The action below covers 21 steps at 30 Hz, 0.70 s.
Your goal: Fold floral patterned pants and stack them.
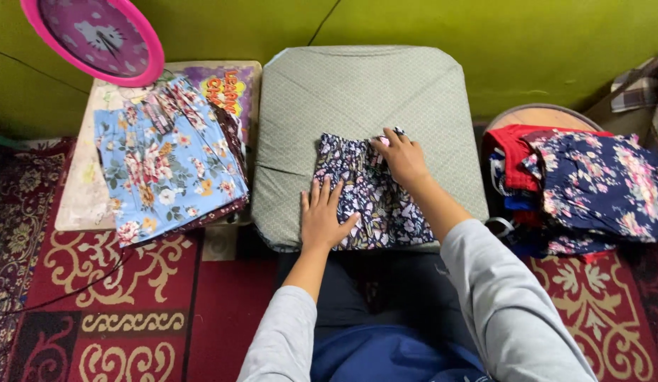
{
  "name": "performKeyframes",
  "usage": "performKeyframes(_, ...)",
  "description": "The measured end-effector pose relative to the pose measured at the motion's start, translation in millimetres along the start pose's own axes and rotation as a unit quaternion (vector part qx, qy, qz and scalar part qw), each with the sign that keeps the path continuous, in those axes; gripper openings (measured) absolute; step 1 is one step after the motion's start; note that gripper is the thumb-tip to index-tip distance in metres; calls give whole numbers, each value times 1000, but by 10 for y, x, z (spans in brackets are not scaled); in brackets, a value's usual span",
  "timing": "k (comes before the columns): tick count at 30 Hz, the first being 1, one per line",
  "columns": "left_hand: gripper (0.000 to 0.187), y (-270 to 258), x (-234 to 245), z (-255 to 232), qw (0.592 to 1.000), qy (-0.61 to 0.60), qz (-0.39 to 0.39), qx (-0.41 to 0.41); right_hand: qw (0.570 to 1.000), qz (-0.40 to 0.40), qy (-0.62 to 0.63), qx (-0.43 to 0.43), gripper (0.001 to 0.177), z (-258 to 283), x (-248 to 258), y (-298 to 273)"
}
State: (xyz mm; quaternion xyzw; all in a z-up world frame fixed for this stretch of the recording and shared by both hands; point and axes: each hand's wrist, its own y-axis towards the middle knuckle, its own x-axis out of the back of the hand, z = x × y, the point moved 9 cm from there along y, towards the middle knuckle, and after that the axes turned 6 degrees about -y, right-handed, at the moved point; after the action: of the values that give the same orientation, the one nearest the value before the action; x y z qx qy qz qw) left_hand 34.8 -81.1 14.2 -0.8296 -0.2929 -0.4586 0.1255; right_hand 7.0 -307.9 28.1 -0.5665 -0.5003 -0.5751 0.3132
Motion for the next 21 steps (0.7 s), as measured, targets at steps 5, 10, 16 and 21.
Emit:
performKeyframes(5,89,16,-22,25,1000,-9,3,-6,982,-131,-132,26,14,111,403,-53)
performKeyframes(10,88,2,-69,65,999,-34,-12,-15,977,-141,-158,31,6,46,-156,-504)
performKeyframes(16,71,24,-23,252,982,-171,-84,-10,993,-34,84,-80,43,381,654,-910)
performKeyframes(21,61,21,28,222,978,-134,-157,-32,976,78,111,-173,71,383,385,-1146)
